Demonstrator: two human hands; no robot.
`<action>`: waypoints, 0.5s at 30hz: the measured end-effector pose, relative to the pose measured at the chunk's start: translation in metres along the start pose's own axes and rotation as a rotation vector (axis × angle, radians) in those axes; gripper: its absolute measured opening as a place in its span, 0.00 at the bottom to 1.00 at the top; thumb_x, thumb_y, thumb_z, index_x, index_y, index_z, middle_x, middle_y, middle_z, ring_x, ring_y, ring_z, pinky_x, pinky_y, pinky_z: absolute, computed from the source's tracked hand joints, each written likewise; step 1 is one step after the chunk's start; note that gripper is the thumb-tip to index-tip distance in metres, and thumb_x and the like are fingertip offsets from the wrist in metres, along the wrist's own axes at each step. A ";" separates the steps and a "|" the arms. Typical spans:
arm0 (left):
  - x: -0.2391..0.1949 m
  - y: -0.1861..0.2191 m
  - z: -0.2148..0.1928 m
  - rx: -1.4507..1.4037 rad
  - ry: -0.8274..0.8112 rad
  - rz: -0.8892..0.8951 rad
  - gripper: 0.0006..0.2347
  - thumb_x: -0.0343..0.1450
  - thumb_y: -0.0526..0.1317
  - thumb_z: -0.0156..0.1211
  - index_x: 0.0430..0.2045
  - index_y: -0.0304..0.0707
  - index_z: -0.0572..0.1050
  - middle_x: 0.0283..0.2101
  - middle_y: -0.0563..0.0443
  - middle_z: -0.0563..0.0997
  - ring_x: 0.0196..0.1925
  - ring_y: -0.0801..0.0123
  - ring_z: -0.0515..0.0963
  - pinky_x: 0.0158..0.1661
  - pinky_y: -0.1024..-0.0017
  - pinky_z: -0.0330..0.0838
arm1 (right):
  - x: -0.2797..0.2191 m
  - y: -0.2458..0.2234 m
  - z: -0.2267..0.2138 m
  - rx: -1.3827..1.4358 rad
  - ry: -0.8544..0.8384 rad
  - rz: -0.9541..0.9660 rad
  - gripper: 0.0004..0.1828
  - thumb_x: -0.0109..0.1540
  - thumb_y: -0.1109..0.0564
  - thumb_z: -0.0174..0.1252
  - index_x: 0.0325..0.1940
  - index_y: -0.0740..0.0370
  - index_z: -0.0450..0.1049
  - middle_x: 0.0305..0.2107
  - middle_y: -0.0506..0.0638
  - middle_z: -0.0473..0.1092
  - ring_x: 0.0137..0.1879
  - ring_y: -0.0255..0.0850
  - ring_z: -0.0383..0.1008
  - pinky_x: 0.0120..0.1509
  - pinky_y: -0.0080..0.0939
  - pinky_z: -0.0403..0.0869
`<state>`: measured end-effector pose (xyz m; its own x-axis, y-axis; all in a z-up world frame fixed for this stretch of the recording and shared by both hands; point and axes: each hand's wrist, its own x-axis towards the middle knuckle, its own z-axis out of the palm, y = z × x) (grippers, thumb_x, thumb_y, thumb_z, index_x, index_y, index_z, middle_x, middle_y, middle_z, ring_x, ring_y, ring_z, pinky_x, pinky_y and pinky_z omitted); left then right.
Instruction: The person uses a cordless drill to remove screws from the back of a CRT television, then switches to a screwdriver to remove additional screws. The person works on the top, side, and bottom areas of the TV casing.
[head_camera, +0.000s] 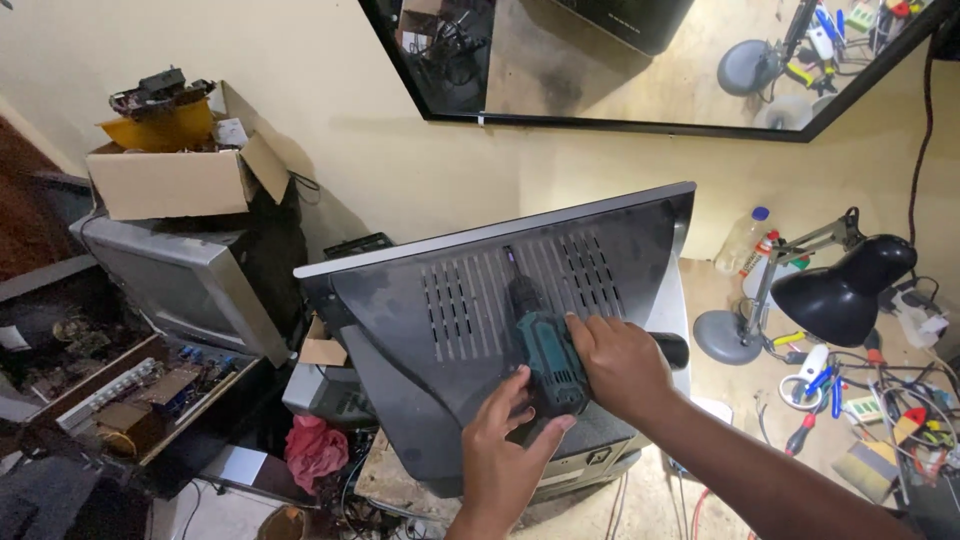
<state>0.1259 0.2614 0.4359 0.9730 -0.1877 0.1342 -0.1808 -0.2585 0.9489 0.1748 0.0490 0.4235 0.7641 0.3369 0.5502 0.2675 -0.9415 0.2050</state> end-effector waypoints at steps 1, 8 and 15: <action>0.000 -0.002 0.001 0.003 -0.005 -0.005 0.33 0.62 0.47 0.75 0.64 0.47 0.70 0.64 0.48 0.75 0.59 0.57 0.81 0.54 0.62 0.88 | 0.000 0.001 0.000 0.004 -0.004 0.005 0.24 0.58 0.57 0.63 0.58 0.66 0.74 0.31 0.54 0.75 0.33 0.49 0.77 0.32 0.49 0.76; 0.006 0.006 0.000 0.052 0.031 -0.018 0.34 0.61 0.47 0.78 0.63 0.48 0.71 0.61 0.49 0.79 0.57 0.63 0.83 0.54 0.66 0.86 | 0.007 0.004 -0.004 -0.001 -0.013 0.001 0.21 0.61 0.56 0.60 0.58 0.64 0.74 0.33 0.54 0.76 0.35 0.49 0.78 0.36 0.48 0.78; 0.008 0.009 0.009 0.043 0.010 -0.116 0.35 0.61 0.50 0.77 0.64 0.49 0.69 0.62 0.50 0.77 0.63 0.63 0.79 0.59 0.62 0.83 | 0.009 0.017 0.000 -0.008 -0.065 -0.064 0.25 0.60 0.56 0.61 0.61 0.65 0.73 0.34 0.55 0.77 0.35 0.50 0.79 0.35 0.48 0.79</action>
<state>0.1304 0.2494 0.4429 0.9891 -0.1451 0.0269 -0.0725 -0.3189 0.9450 0.1861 0.0360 0.4320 0.7822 0.3946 0.4822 0.3124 -0.9180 0.2445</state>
